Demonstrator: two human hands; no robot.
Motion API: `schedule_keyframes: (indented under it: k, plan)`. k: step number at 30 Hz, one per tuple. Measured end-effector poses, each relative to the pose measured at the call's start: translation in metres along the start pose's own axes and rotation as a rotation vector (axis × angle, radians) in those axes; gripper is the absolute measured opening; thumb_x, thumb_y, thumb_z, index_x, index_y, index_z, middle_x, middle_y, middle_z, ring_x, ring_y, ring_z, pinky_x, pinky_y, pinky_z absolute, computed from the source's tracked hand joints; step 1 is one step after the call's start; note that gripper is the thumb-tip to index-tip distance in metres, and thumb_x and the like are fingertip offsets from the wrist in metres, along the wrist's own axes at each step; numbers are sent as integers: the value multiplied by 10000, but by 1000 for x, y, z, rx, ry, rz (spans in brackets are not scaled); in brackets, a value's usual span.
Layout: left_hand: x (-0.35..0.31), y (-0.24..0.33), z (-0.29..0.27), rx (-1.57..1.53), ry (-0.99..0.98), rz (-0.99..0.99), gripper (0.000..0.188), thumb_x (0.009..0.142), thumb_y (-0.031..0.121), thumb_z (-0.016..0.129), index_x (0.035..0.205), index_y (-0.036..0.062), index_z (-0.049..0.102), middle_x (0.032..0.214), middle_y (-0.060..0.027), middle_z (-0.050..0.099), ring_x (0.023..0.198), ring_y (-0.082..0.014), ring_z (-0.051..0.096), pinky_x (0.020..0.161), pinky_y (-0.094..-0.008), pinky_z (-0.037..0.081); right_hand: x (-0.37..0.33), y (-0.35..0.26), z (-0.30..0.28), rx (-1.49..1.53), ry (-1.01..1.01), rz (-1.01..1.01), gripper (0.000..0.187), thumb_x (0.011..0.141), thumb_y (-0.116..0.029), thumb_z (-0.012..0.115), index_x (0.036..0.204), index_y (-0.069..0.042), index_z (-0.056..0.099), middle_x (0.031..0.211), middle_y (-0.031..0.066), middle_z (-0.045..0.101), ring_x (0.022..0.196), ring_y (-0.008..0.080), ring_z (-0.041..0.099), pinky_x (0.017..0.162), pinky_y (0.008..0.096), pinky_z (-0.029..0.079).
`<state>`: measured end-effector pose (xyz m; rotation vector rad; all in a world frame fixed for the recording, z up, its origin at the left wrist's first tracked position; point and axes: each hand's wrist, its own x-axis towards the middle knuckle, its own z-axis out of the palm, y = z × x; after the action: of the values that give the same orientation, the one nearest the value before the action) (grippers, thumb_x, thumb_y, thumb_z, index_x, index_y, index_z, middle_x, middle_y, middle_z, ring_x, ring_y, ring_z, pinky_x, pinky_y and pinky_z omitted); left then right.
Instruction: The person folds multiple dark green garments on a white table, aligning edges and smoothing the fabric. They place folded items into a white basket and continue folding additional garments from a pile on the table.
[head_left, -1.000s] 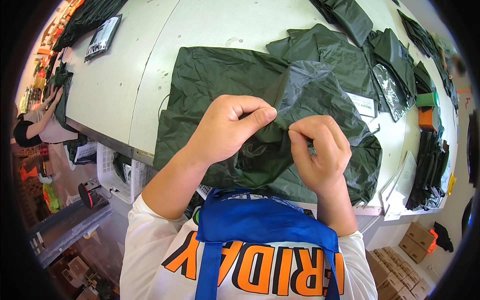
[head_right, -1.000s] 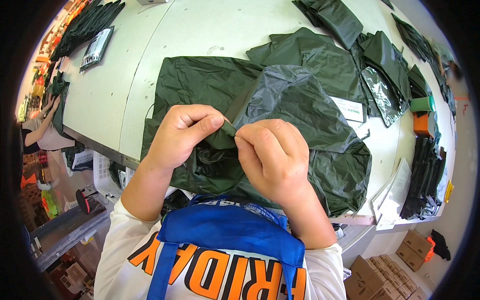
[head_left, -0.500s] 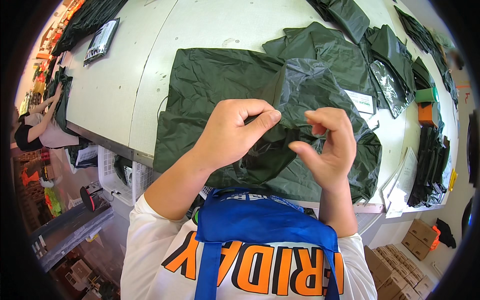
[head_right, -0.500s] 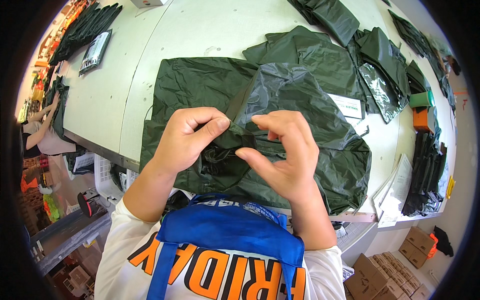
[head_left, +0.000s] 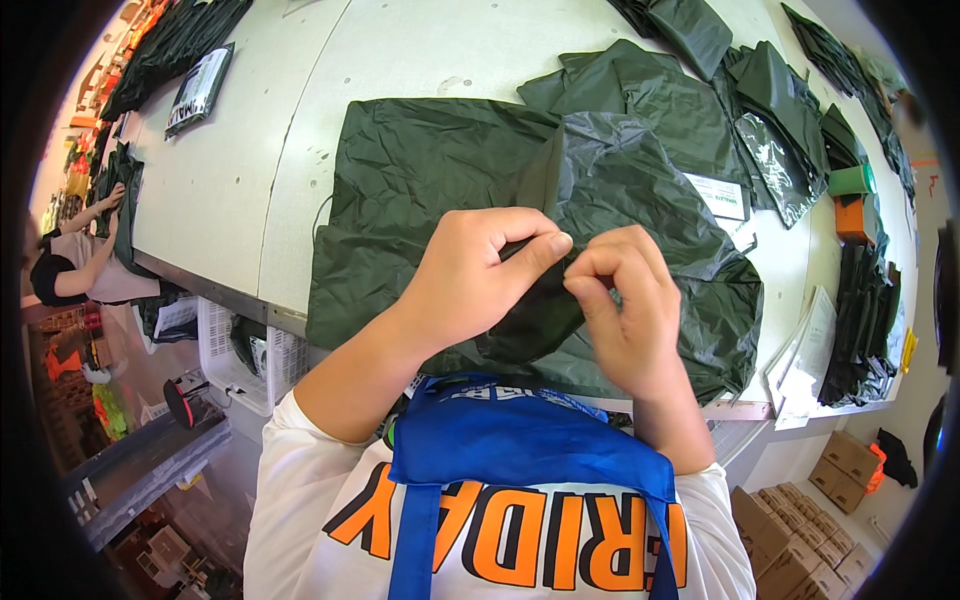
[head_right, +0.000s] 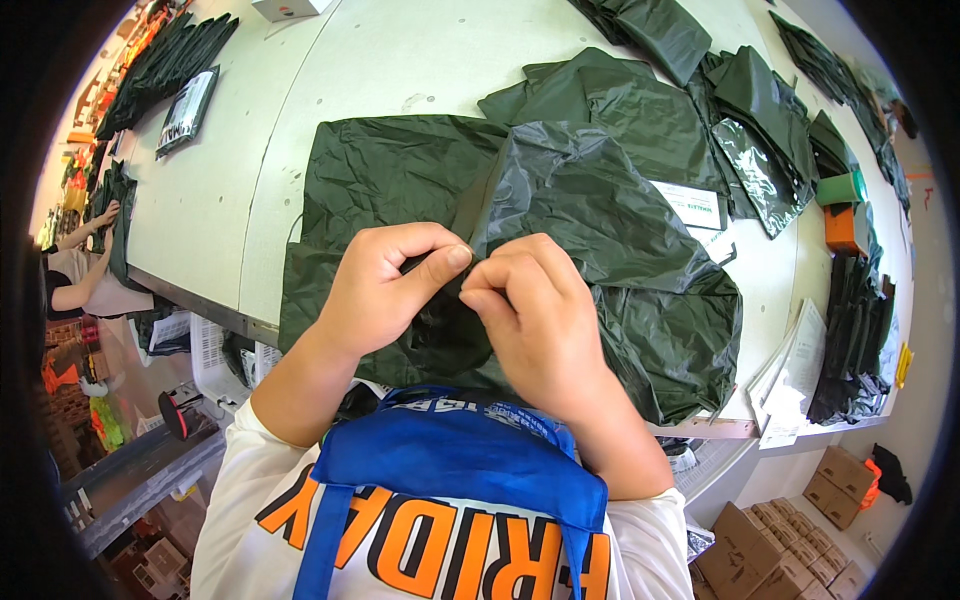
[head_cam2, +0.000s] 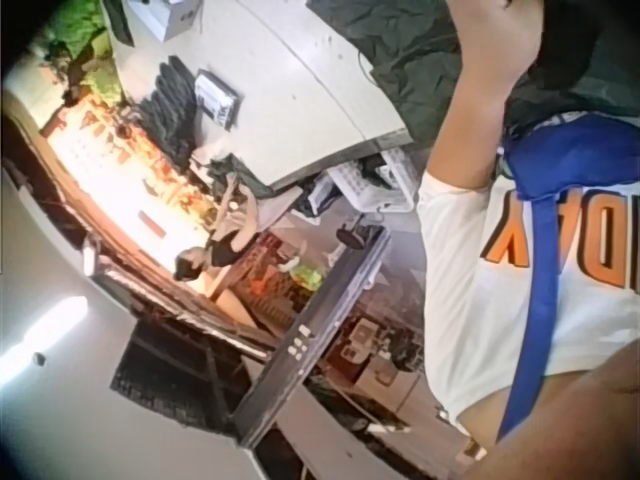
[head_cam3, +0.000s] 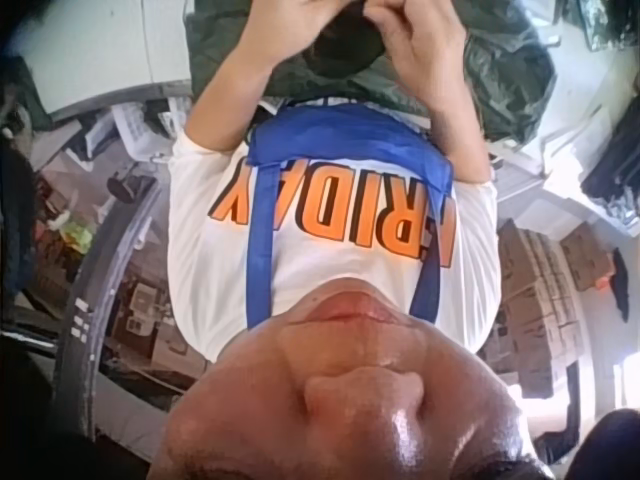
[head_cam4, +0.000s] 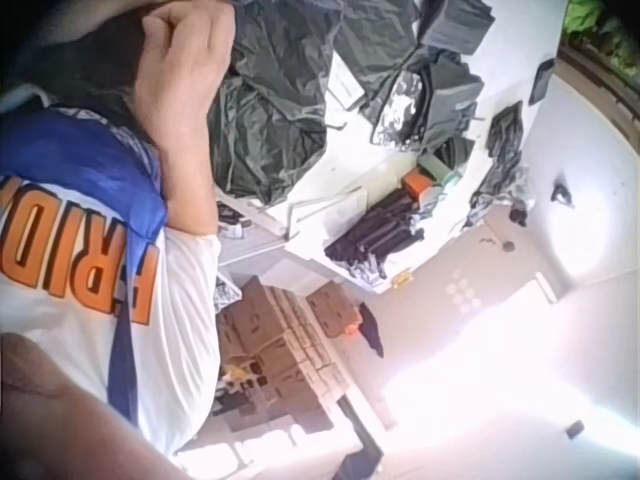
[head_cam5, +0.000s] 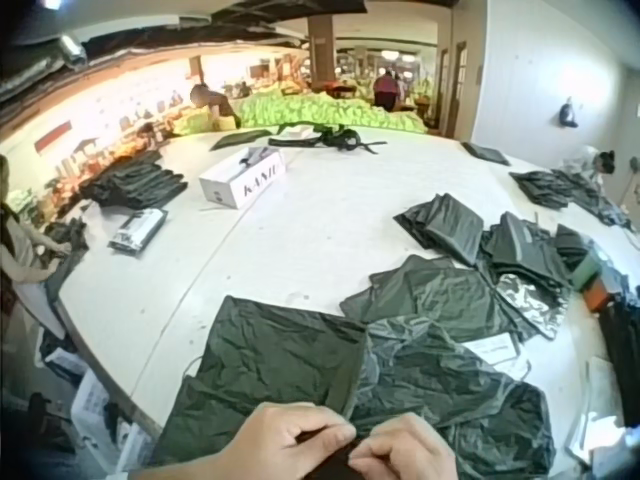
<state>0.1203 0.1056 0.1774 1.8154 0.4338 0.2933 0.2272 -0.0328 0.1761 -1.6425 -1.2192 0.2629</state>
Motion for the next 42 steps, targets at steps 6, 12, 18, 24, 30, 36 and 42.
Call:
schedule_keyframes:
  k: [6, 12, 18, 24, 30, 36, 42]
  plan:
    - [-2, -3, -4, -209, -92, -214, 190, 912, 128, 599, 886, -50, 658, 754, -6, 635, 702, -56, 526, 638, -220, 427, -36, 61, -81, -18, 223, 261, 152, 875, -76, 562, 1003, -18, 620, 958, 89, 603, 880, 178, 563, 790, 293, 448]
    - [-4, -5, 6, -163, -64, -136, 173, 906, 96, 564, 907, -49, 660, 835, -41, 657, 766, -89, 564, 715, -234, 447, -282, 245, -296, -773, 854, 913, 395, 837, -37, 487, 1225, -8, 556, 1149, 148, 607, 1063, 240, 571, 927, 325, 425]
    - [3, -6, 20, -196, -66, -136, 168, 915, 93, 559, 899, -43, 656, 788, -5, 624, 729, -53, 512, 675, -195, 398, -387, 243, -287, -809, 527, 1107, 531, 753, -30, 557, 1282, -44, 529, 1201, 139, 597, 1054, 275, 590, 910, 356, 462]
    - [3, 7, 31, -40, -61, -75, 159, 892, 98, 597, 932, -30, 683, 863, -46, 672, 787, -93, 576, 737, -225, 441, -379, 265, -267, -1182, 311, 1326, 308, 829, -334, 600, 1052, -138, 678, 923, 130, 696, 874, 294, 657, 791, 388, 474]
    - [-5, 12, 26, -286, -100, -134, 212, 881, 70, 627, 1081, 26, 569, 806, 36, 575, 737, -5, 473, 674, -161, 362, -254, 174, -256, -656, 854, 865, 170, 887, -135, 585, 1021, -61, 661, 773, 78, 590, 806, 239, 634, 726, 330, 498]
    - [-15, 17, 26, -345, -125, -77, 127, 910, 45, 563, 1028, 40, 515, 829, 23, 568, 717, 1, 460, 656, -160, 348, -104, 74, -150, 702, 512, 335, 275, 905, -3, 461, 1168, 53, 520, 967, 148, 604, 881, 225, 653, 765, 308, 542]
    - [-24, 23, 18, -320, -137, -115, 124, 921, 36, 547, 1026, 44, 482, 828, 13, 596, 695, 5, 431, 630, -160, 334, -44, 7, -77, -109, -13, 27, 362, 802, 76, 548, 1150, -8, 602, 891, 120, 637, 804, 200, 649, 713, 264, 502]
